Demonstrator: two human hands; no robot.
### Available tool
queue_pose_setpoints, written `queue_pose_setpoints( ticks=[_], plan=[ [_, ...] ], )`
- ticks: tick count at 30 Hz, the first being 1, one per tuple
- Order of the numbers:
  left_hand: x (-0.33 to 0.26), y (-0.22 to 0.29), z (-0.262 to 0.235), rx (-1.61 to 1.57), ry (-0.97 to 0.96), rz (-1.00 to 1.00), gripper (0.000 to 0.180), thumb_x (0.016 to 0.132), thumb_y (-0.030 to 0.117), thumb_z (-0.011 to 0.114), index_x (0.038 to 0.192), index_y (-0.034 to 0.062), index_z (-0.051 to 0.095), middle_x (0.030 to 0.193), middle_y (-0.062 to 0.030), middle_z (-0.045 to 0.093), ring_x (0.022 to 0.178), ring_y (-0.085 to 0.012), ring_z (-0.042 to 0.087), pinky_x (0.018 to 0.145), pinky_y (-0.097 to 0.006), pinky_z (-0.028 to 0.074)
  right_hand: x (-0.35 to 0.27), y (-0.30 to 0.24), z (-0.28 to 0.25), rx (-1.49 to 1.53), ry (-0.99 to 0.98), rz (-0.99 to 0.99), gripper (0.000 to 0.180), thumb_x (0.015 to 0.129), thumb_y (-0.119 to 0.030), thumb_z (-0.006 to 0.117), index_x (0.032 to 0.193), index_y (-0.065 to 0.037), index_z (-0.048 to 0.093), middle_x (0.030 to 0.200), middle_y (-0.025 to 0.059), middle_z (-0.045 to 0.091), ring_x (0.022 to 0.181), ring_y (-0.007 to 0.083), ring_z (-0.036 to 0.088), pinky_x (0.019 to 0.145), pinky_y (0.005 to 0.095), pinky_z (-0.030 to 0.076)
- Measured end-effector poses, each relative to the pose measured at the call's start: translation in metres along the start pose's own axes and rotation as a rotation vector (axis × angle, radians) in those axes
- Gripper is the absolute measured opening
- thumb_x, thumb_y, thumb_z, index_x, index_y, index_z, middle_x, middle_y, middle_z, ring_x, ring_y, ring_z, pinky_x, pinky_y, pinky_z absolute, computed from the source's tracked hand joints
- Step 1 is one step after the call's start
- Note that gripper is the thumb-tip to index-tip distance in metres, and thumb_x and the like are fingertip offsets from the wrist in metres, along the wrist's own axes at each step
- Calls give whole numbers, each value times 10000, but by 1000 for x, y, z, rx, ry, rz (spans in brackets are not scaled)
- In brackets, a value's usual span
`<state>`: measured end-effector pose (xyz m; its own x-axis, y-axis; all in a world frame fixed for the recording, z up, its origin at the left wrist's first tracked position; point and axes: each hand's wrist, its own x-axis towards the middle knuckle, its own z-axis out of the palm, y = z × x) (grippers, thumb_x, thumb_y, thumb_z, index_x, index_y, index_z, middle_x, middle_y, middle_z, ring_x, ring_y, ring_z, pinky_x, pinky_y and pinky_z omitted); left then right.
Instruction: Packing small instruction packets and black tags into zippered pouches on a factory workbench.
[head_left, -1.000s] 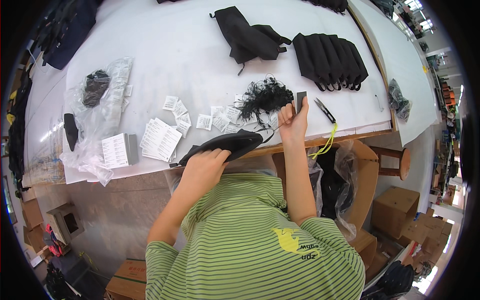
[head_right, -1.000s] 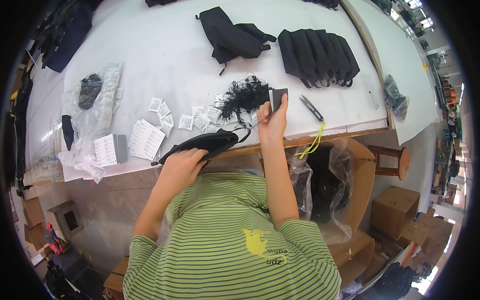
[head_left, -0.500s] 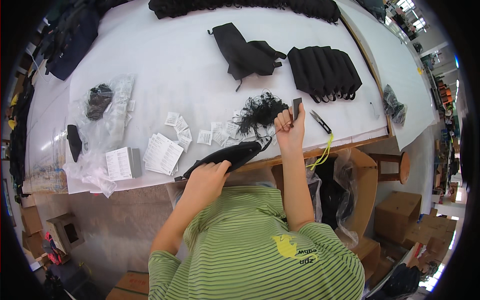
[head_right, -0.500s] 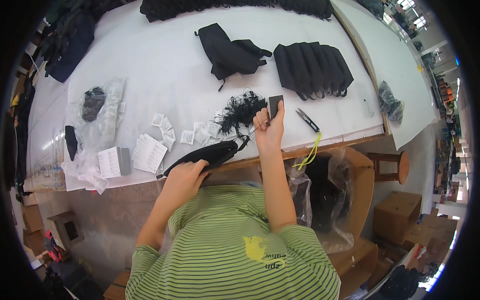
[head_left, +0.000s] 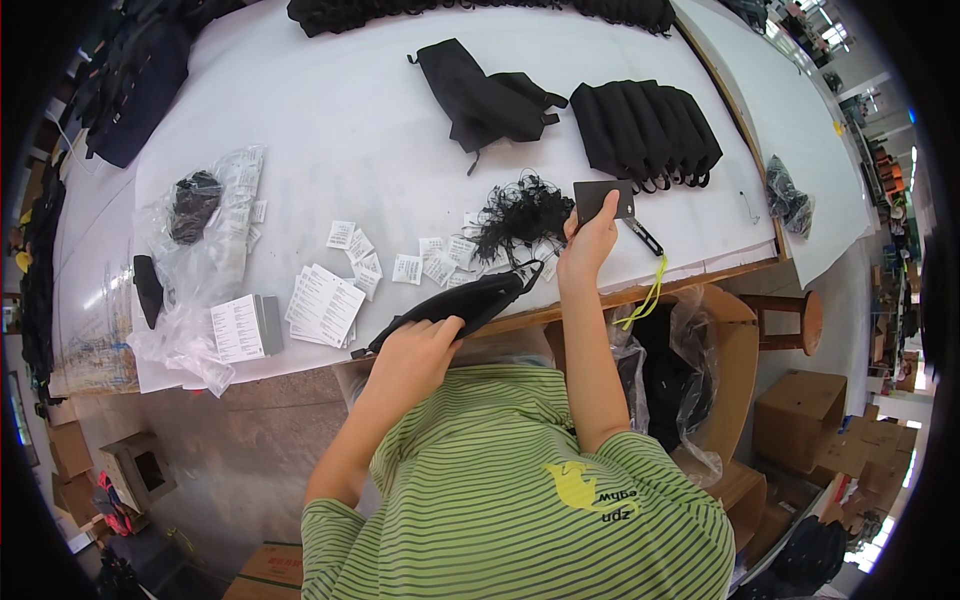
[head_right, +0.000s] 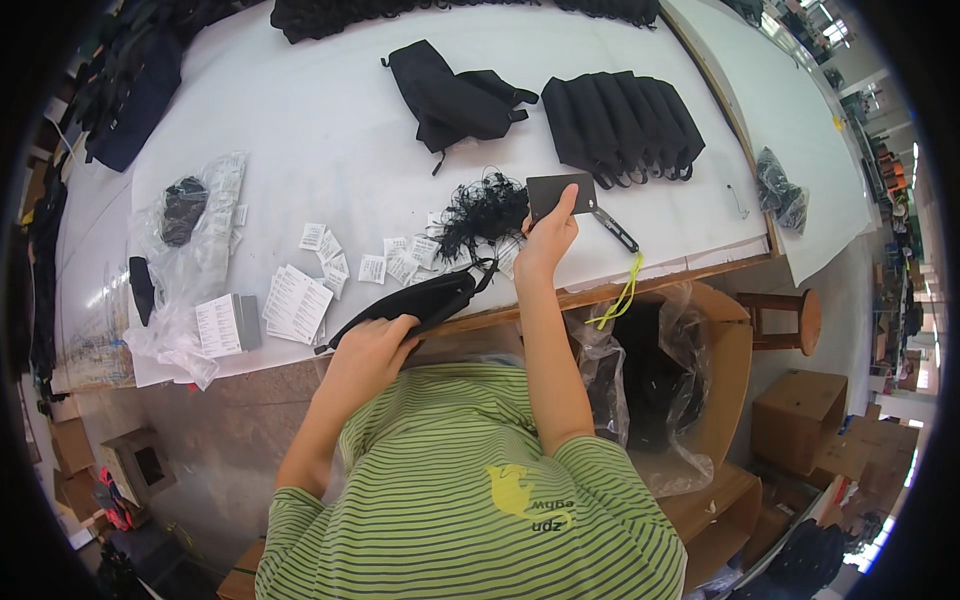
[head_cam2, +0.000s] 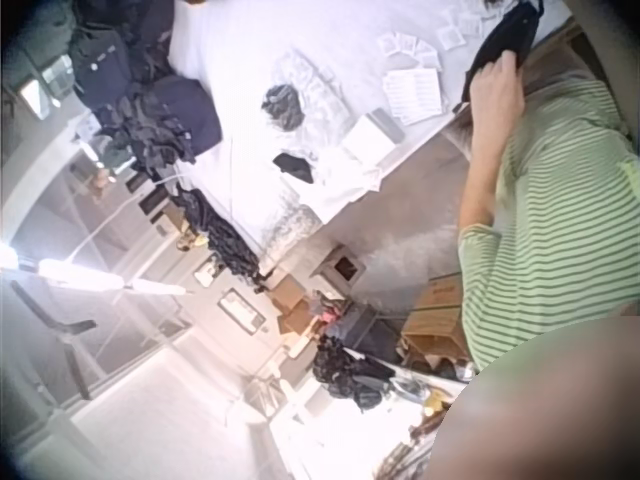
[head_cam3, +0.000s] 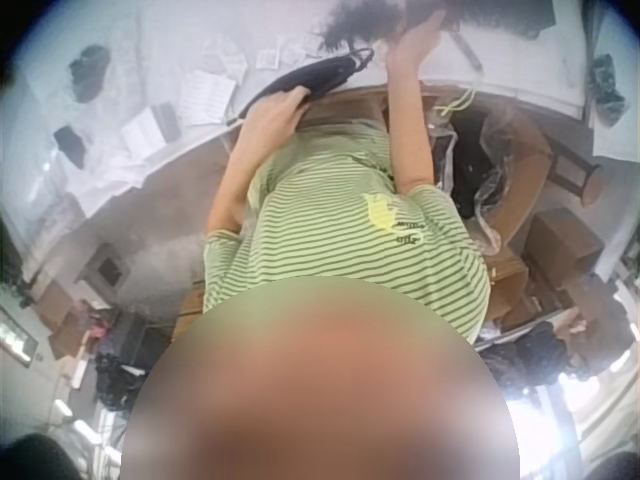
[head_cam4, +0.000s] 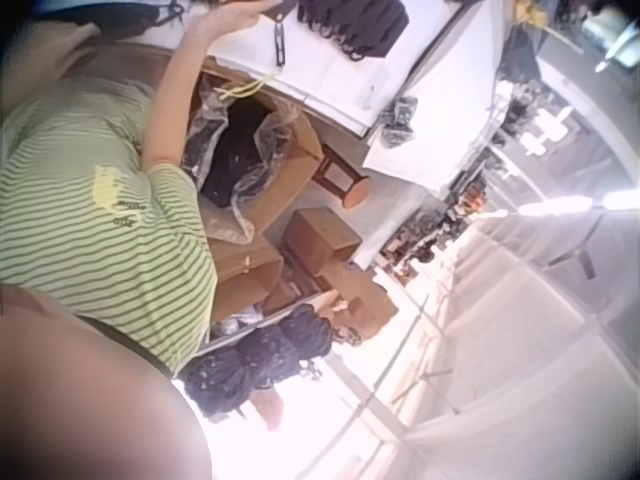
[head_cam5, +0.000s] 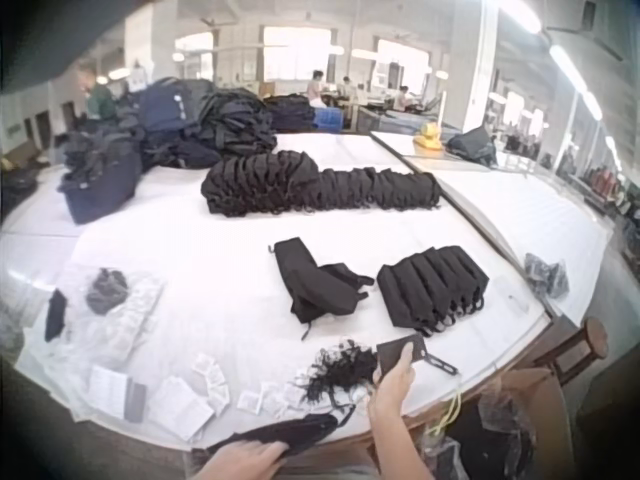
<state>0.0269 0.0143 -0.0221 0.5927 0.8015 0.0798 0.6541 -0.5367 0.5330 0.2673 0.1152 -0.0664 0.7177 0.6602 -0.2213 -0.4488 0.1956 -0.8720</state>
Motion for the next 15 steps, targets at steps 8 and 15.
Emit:
queue_pose_setpoints(
  ticks=[8, 15],
  plan=[
    [2, 2, -1, -20, 5, -2, 151, 845, 135, 608, 959, 59, 544, 726, -104, 600, 701, -280, 588, 645, -383, 450, 0, -6, -6, -132, -14, 8, 503, 931, -502, 493, 691, -64, 554, 560, 16, 502, 451, 92, 442, 416, 228, 344],
    [2, 0, 1, 41, -39, 28, 161, 835, 118, 604, 950, 63, 508, 789, -54, 607, 734, -223, 593, 671, -335, 456, -8, -5, 6, -75, -58, 179, 481, 944, -491, 464, 731, -64, 528, 572, 21, 506, 460, 108, 461, 407, 223, 352]
  ],
)
